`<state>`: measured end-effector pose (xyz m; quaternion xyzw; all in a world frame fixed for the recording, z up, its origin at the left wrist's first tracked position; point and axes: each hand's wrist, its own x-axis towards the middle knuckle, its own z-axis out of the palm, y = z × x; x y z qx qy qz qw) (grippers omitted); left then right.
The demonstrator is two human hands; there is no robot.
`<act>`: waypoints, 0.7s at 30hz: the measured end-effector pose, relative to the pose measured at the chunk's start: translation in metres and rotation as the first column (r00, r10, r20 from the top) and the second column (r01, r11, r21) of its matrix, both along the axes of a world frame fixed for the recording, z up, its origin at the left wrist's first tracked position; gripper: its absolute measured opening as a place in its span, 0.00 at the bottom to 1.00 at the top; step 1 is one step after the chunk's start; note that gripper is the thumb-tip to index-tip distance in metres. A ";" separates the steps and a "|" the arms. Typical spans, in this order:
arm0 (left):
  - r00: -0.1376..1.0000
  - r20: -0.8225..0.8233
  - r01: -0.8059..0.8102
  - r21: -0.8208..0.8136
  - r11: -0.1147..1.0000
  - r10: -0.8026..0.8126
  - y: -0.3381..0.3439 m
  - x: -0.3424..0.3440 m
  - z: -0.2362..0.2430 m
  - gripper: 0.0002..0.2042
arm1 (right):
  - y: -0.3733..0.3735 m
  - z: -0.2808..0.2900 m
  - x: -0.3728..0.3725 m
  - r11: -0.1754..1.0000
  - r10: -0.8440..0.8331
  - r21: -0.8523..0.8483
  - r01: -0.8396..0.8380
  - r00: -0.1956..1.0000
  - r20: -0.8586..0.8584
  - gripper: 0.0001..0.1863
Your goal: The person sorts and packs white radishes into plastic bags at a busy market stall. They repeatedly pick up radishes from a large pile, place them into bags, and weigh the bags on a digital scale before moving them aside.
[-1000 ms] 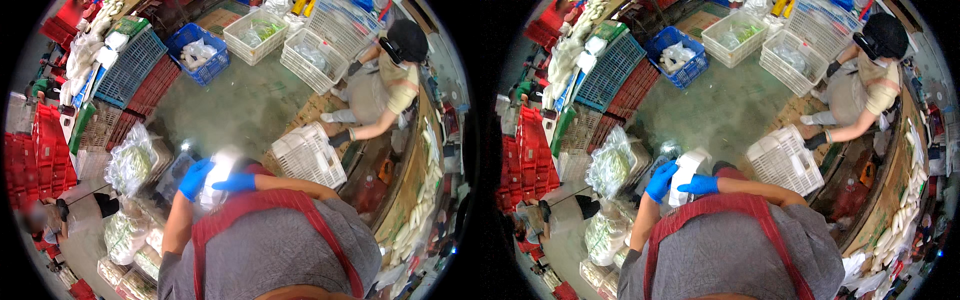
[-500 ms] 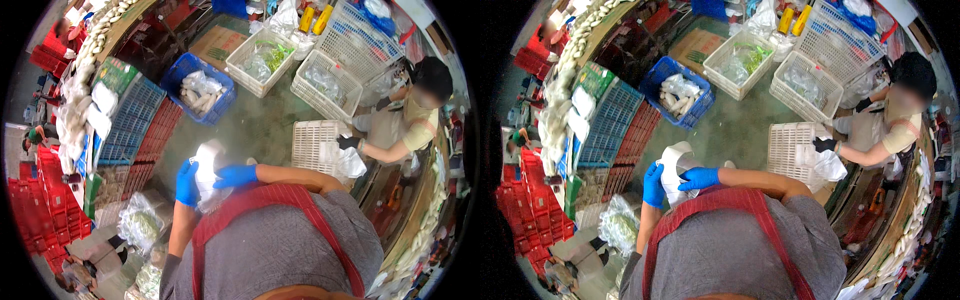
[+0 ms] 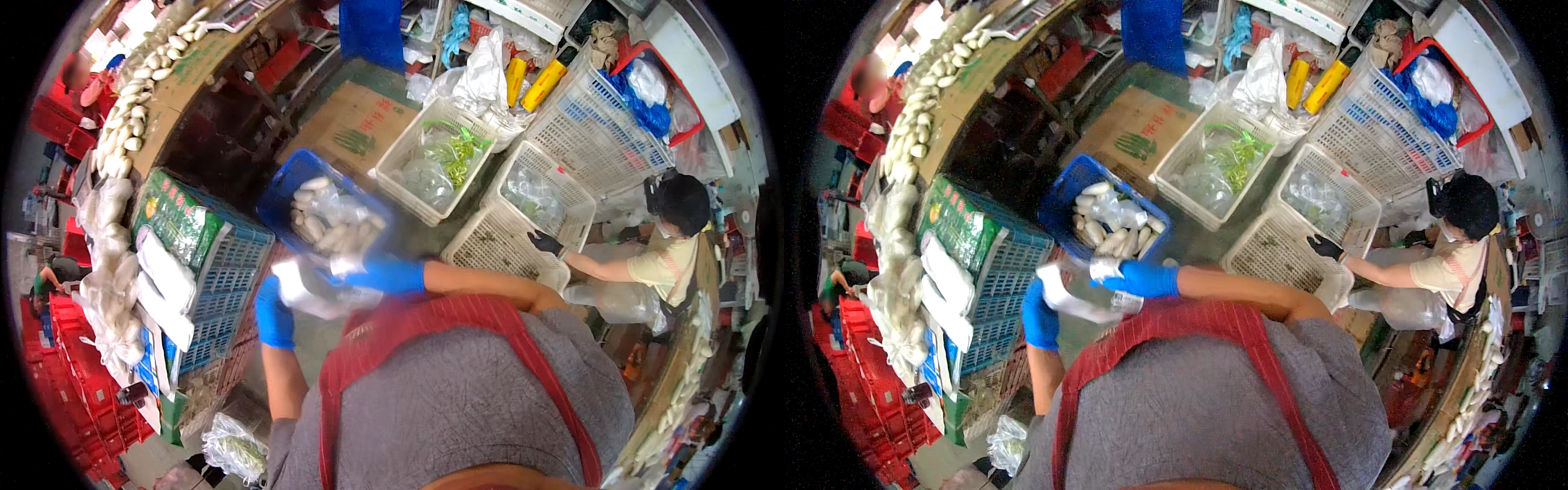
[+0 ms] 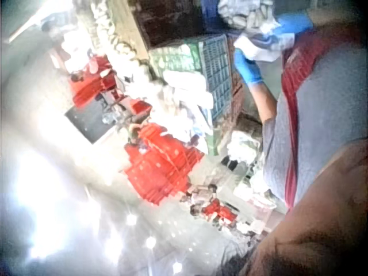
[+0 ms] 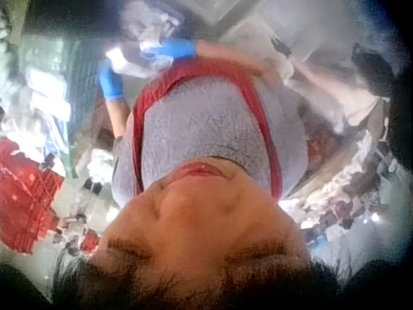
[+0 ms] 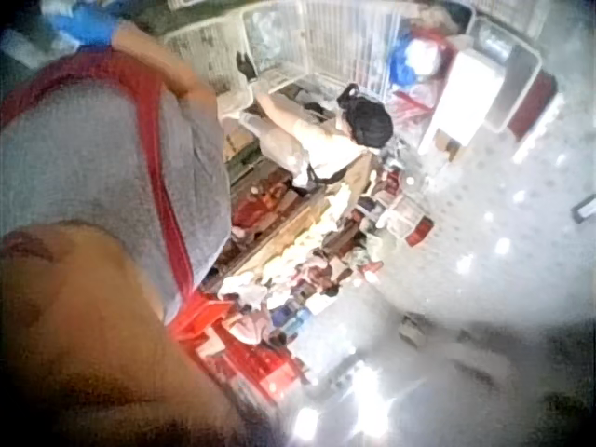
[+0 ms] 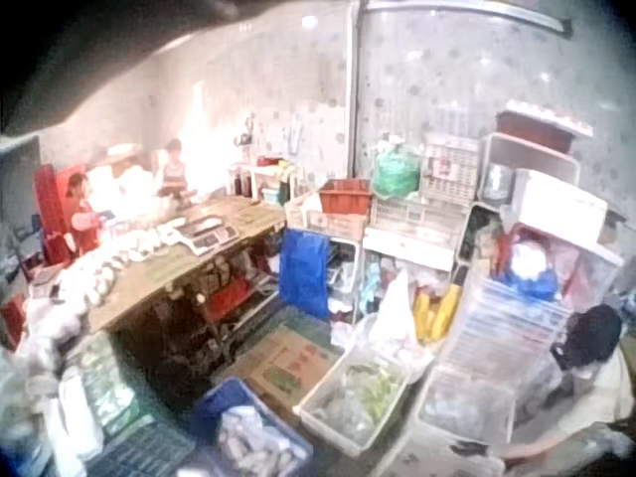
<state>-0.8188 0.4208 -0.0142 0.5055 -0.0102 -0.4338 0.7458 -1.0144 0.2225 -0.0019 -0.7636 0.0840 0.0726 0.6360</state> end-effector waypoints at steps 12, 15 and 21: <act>0.740 0.658 -0.210 0.022 0.978 0.144 -0.080 0.124 0.085 0.23 | -0.142 -0.106 0.177 0.941 -0.066 0.318 0.117 0.984 -0.167 0.31; 0.881 0.320 -0.271 -0.261 0.926 0.348 -0.118 0.167 0.082 0.24 | -0.218 -0.122 0.209 0.992 0.125 0.016 -0.129 0.912 -0.391 0.36; 0.894 0.354 -0.189 -0.259 0.947 0.275 -0.247 0.240 0.047 0.10 | -0.333 -0.034 0.280 0.784 0.025 -0.612 -0.105 0.990 -0.137 0.35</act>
